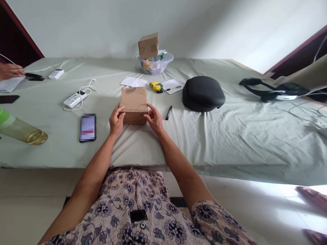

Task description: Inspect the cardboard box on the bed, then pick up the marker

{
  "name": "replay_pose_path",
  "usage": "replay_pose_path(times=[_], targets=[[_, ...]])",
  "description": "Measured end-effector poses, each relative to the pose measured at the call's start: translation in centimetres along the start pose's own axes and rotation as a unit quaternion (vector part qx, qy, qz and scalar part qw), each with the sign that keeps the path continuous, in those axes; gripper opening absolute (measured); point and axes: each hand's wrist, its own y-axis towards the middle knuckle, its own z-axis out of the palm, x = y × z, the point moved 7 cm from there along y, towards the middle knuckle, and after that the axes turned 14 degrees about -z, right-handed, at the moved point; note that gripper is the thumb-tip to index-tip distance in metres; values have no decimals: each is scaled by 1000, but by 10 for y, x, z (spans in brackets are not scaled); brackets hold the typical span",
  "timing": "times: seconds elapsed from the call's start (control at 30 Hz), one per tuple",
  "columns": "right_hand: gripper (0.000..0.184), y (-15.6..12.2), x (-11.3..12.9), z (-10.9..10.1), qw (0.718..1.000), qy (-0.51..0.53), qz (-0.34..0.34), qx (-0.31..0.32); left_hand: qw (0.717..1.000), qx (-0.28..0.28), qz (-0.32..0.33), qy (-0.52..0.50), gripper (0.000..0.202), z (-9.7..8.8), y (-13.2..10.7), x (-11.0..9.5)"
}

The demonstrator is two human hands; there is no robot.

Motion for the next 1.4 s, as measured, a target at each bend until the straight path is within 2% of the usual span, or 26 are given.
replay_pose_path(times=[0.1,0.27,0.43,0.57,0.67,0.77,0.87,0.97,1.07,1.23,1.4], targets=[[78,0,-1,-2,1000,11,18,-16,998,-12,-13,-54,48,-4,2,2],[82,0,-3,-2,999,-8,44,4,985,-53,-60,-150,57,-13,9,12],[86,0,-3,0,998,4,52,21,972,-52,-114,-198,59,-10,13,28],[80,0,1,2,998,44,34,17,961,-26,-145,-234,61,-4,13,34],[76,-1,1,-1,997,67,25,-30,954,3,-172,-245,62,2,9,35],[78,-1,-4,-5,992,94,40,-81,948,55,-205,-235,61,14,2,34],[80,-1,-5,-7,990,97,49,-89,934,120,-239,-237,74,31,-7,33],[81,0,0,-5,993,88,49,-65,923,144,-272,-229,88,39,-13,34],[86,0,2,1,995,76,56,-29,917,145,-293,-228,89,40,-13,35],[101,-2,-1,10,996,37,72,33,910,122,-293,-266,79,35,-10,35],[101,-7,1,20,988,9,86,128,891,106,-314,-309,67,36,-9,43]])
